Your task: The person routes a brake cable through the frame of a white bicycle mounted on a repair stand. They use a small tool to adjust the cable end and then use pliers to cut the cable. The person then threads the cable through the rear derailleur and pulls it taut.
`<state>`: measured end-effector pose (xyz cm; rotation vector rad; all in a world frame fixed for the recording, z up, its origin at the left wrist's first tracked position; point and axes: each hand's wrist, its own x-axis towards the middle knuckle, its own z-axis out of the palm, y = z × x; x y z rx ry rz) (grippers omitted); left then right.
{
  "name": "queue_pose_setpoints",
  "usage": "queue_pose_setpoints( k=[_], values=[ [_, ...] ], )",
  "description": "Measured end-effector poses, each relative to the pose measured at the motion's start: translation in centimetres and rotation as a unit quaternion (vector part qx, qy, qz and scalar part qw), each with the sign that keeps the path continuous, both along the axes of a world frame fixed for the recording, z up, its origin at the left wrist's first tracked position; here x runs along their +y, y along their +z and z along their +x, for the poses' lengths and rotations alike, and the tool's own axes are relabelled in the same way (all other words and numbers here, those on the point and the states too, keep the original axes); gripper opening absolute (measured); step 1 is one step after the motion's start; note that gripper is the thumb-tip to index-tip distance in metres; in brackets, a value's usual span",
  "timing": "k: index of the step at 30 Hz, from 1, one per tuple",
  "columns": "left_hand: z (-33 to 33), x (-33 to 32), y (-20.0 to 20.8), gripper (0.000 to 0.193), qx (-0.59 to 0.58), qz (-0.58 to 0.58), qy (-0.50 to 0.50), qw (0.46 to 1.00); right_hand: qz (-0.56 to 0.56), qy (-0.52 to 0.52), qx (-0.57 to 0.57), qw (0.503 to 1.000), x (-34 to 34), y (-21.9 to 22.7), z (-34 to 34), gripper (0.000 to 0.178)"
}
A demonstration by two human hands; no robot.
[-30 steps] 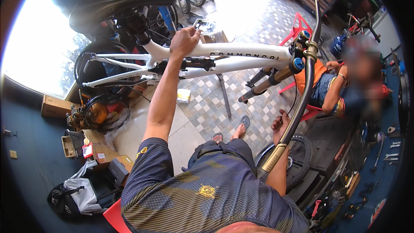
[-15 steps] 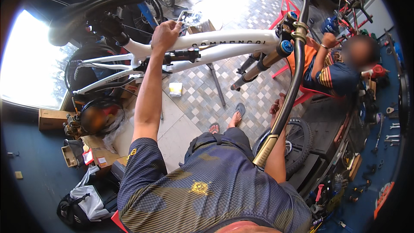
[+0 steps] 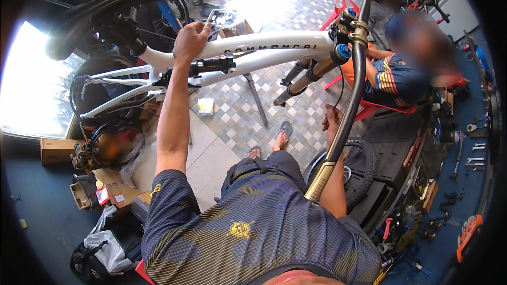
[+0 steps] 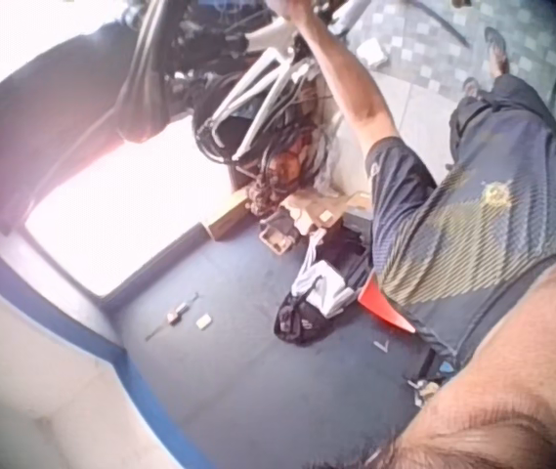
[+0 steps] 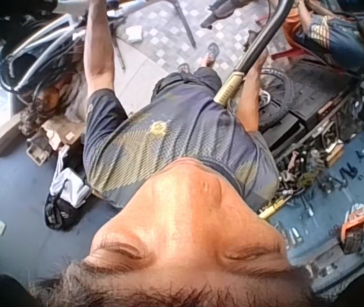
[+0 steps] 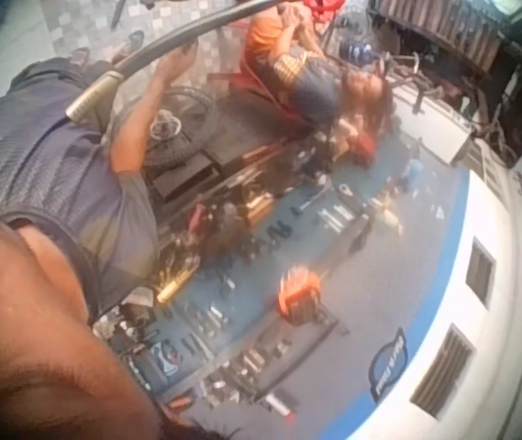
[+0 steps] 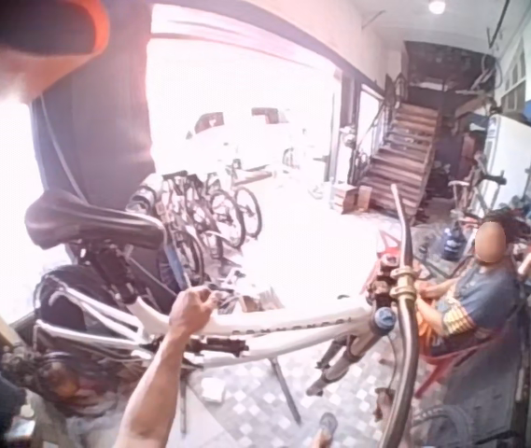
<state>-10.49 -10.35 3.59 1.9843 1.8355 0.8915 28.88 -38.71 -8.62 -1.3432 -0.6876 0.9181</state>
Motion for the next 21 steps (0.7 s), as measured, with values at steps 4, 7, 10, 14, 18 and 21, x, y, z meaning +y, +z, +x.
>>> queue_pose_setpoints(
  k=[4,7,10,14,18,21],
  values=[
    [-0.2,0.1,-0.2,0.041,-0.002,0.000,-0.003,1.000,0.044,0.012,0.019,0.999,0.3,0.8,-0.2,0.038],
    [-0.1,0.1,-0.3,0.041,0.001,0.000,-0.001,1.000,0.081,0.006,0.037,0.996,0.8,1.7,-0.1,0.037],
    [0.0,0.1,-0.1,0.040,0.003,0.003,-0.007,1.000,0.073,-0.019,0.069,0.995,1.3,4.4,-0.3,0.034],
    [-0.1,0.2,-0.3,0.040,-0.002,-0.002,-0.006,1.000,0.105,0.003,0.082,0.991,2.1,6.3,-0.1,0.029],
    [-0.3,0.1,-0.1,0.041,-0.001,-0.003,-0.008,1.000,0.103,0.013,0.021,0.994,2.9,7.8,-1.0,0.025],
    [-0.2,-0.1,0.2,0.041,-0.002,0.000,-0.013,1.000,0.096,0.030,-0.006,0.995,3.3,8.1,-1.4,0.026]
  ],
)
